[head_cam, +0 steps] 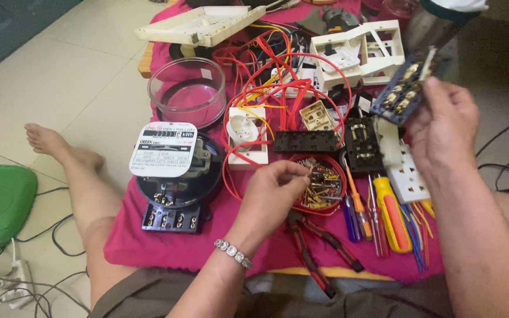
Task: Assembling and wiring various electrical components onto a board using a screwdriver and pliers.
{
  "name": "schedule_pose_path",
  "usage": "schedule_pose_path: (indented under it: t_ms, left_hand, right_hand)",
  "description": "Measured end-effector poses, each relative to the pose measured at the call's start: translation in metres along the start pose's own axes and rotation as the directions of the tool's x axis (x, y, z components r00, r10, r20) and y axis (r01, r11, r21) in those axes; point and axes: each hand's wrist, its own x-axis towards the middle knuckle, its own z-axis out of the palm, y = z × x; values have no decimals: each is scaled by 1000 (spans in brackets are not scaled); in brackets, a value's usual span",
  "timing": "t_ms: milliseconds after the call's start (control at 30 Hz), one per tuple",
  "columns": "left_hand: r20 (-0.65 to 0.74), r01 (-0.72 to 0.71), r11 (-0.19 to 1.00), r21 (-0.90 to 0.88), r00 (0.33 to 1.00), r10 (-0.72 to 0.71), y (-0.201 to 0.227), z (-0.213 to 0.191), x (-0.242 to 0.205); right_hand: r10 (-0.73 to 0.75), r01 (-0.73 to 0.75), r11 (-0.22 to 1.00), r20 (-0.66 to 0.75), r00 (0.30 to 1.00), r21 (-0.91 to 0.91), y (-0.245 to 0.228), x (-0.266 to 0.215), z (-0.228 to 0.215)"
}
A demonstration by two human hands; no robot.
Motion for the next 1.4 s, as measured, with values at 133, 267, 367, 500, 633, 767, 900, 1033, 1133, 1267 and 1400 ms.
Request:
schedule_pose_path:
  t_ms: [133, 267, 367, 500, 633, 767, 900, 1033, 1133, 1267, 1400]
  left_hand:
    - [-40, -32, 979, -203, 999, 25, -8, 1, -13]
    - [-112, 21, 951, -309, 992, -59, -26, 0, -24]
    - [-120, 16, 939, -344, 991, -60, -36, -3, -40]
    - [-157, -10, 945, -326, 987, -43, -40, -9, -48]
    - [-167, -47, 945, -324, 986, -8, -34, -9, -46]
    - [-167, -97, 951, -295, 985, 48, -38, -7, -43]
    - [-168, -131, 962, -238, 981, 93, -41, -4, -43]
    - [-145, -162, 967, -197, 980, 135, -50, 1, -34]
    - [-144, -186, 972, -145, 976, 165, -52, 3, -34]
    - [-183, -142, 988, -62, 975, 128, -43, 0, -39]
    - [-149, -70, 972, -224, 988, 37, -33, 9, -42]
  right_hand:
    - [126, -128, 992, 95, 987, 10, 9, -52, 14]
    - [310, -319, 947, 157, 938, 32, 37, -108, 22]
    - [450, -467, 883, 200, 871, 44, 40, -137, 27]
    - [508, -526, 850, 231, 830, 17, 21, -160, 38]
    - [490, -512, 859, 257, 833, 19, 16, -164, 39]
    - [552, -585, 811, 283, 784, 38, 38, -150, 29]
    - [605, -648, 757, 282, 744, 86, 30, -153, 32]
    - [633, -681, 727, 296, 716, 92, 48, -142, 23]
    - [633, -680, 725, 279, 722, 114, 49, -141, 22]
    - [600, -644, 757, 274, 752, 109, 50, -140, 20]
    - [541, -589, 799, 286, 791, 116, 57, -140, 21]
